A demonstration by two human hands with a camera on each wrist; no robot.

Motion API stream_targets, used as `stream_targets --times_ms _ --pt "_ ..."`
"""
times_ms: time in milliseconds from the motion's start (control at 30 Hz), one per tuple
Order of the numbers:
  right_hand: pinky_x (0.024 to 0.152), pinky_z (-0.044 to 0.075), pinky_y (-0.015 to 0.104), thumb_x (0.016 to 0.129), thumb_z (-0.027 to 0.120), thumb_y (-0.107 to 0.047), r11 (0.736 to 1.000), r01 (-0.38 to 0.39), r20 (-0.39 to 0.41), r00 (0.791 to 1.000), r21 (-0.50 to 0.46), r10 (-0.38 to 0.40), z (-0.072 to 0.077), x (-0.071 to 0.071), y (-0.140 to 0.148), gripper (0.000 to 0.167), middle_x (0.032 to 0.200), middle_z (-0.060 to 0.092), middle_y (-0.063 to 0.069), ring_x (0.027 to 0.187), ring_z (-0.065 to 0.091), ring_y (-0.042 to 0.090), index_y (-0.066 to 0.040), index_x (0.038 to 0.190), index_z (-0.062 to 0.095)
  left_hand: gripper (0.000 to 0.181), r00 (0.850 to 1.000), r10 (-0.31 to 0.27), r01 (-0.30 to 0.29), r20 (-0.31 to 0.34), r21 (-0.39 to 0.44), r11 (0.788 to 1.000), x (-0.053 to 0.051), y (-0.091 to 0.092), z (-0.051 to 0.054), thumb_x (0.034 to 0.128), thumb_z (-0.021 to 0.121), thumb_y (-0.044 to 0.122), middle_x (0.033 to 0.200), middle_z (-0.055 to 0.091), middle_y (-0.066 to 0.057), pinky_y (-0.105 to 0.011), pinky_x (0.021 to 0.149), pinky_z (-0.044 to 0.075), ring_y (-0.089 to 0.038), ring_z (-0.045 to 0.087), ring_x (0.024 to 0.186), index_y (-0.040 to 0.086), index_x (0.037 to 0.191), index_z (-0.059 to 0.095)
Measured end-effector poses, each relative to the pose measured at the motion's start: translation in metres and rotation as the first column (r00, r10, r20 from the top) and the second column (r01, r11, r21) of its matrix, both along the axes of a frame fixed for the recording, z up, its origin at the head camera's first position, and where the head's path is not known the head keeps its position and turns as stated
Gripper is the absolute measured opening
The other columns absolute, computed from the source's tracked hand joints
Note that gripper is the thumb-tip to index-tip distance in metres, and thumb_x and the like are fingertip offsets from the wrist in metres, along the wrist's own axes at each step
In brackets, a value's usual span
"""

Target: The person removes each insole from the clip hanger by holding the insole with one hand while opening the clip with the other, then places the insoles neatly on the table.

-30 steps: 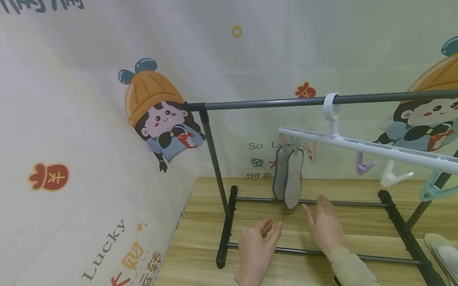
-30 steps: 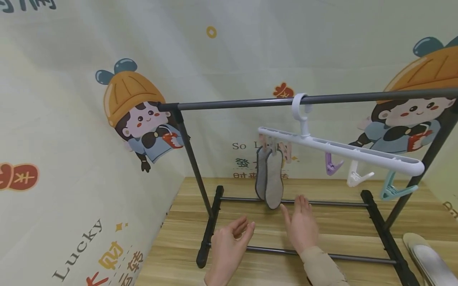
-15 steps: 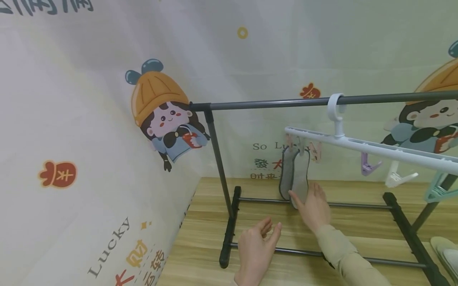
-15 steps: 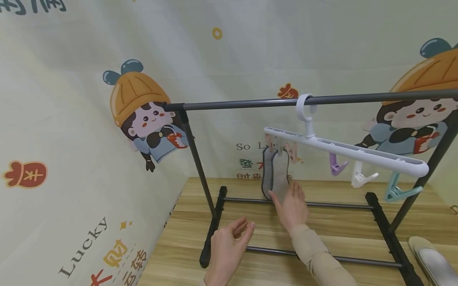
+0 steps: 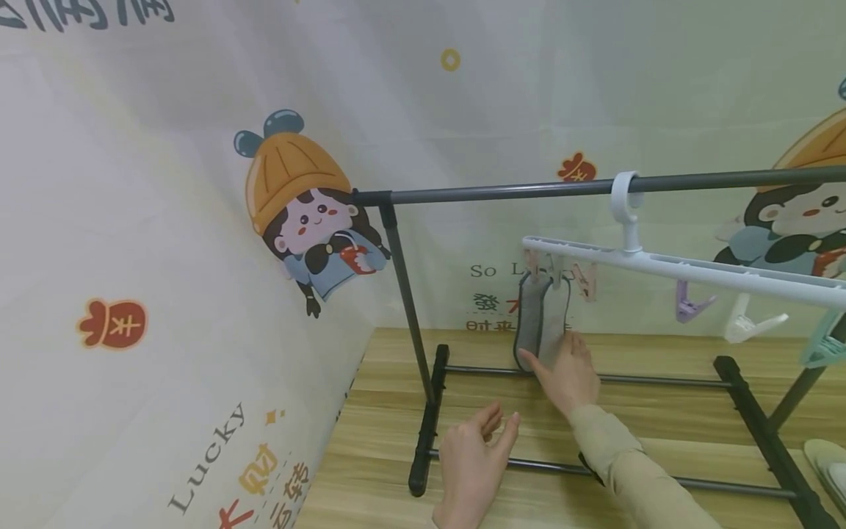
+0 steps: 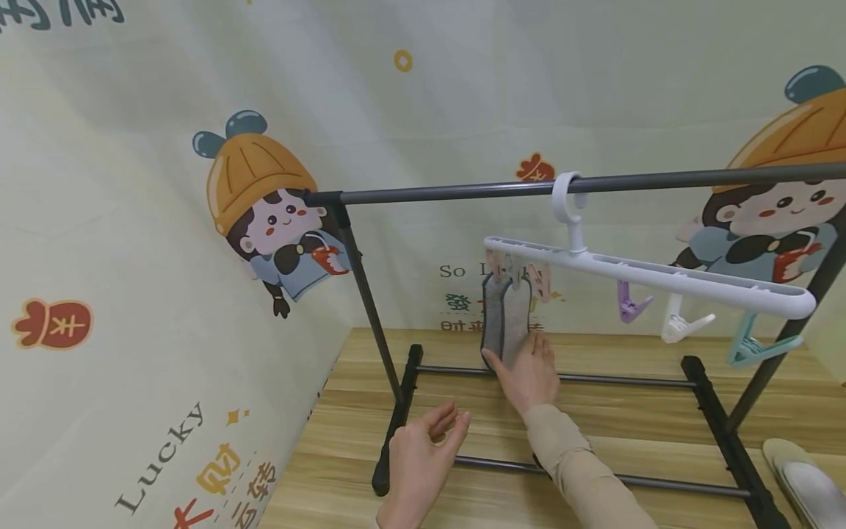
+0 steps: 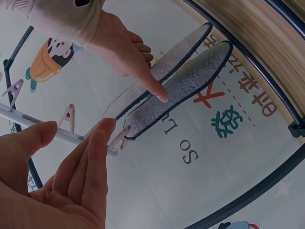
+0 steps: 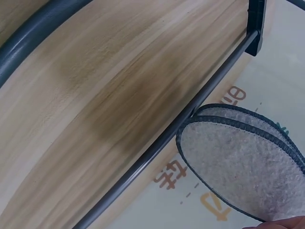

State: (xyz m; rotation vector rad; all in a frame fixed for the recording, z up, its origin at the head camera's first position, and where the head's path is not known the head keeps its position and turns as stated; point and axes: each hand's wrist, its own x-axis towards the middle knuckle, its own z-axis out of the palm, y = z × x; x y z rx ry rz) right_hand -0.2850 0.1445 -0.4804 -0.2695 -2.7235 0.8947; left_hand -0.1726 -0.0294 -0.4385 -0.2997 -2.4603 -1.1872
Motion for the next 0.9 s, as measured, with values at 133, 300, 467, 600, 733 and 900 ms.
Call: stream_targets --times_ms 133,300,467,600,733,900 --pt "0.094 0.045 0.065 0.092 0.056 -0.062 1.0 -0.004 0.011 1.0 -0.004 0.004 0.001 -0.001 -0.001 0.098 0.153 0.027 0.036 0.138 0.032 0.052 0.013 0.147 0.026 0.034 1.0 -0.001 0.001 0.009 0.01 1.0 0.0 0.0 0.0 0.0906 0.072 0.03 0.093 0.076 -0.014 -0.025 0.061 0.058 -0.022 0.075 0.079 -0.001 0.104 0.074" --pt "0.095 0.044 0.064 0.094 0.055 -0.059 1.0 -0.007 0.024 1.0 -0.017 0.007 0.001 -0.001 -0.004 0.095 0.154 0.025 0.036 0.137 0.033 0.053 0.012 0.149 0.024 0.035 1.0 0.005 -0.005 0.028 0.021 1.0 0.001 0.0 0.001 0.0906 0.072 0.03 0.094 0.076 -0.014 -0.027 0.061 0.059 -0.023 0.075 0.08 -0.002 0.105 0.074" --pt "0.09 0.048 0.063 0.098 0.052 -0.049 1.0 -0.005 0.007 1.0 -0.005 0.005 -0.002 0.0 -0.006 0.082 0.151 0.03 0.037 0.134 0.038 0.053 0.013 0.147 0.029 0.036 0.999 0.009 -0.009 0.036 0.013 1.0 0.001 0.0 0.002 0.0911 0.071 0.032 0.093 0.076 -0.013 -0.026 0.06 0.058 -0.021 0.075 0.079 -0.001 0.106 0.074" --pt "0.092 0.048 0.062 0.102 0.045 -0.033 1.0 -0.026 -0.029 0.999 0.013 0.026 -0.005 0.001 -0.006 0.066 0.151 0.032 0.036 0.134 0.039 0.052 0.013 0.146 0.03 0.037 0.999 0.011 -0.012 0.038 0.013 1.0 0.001 0.0 0.003 0.0916 0.07 0.033 0.094 0.076 -0.012 -0.026 0.06 0.058 -0.021 0.075 0.079 0.0 0.106 0.074" --pt "0.096 0.045 0.062 0.104 0.04 -0.025 0.999 -0.044 -0.05 0.998 0.015 0.045 -0.009 0.003 -0.005 0.059 0.151 0.032 0.035 0.135 0.037 0.052 0.013 0.147 0.028 0.036 0.999 0.017 -0.017 0.038 0.025 1.0 0.001 0.0 0.004 0.0916 0.07 0.033 0.094 0.076 -0.012 -0.027 0.061 0.059 -0.022 0.075 0.079 0.0 0.106 0.074" --pt "0.104 0.039 0.062 0.104 0.038 -0.022 0.999 -0.048 -0.054 0.997 0.02 0.049 -0.013 0.005 -0.005 0.057 0.149 0.034 0.036 0.135 0.036 0.053 0.013 0.147 0.028 0.037 0.999 0.017 -0.019 0.043 0.029 0.999 0.001 0.0 0.005 0.0919 0.07 0.034 0.095 0.076 -0.012 -0.028 0.062 0.059 -0.022 0.075 0.08 0.0 0.106 0.074"
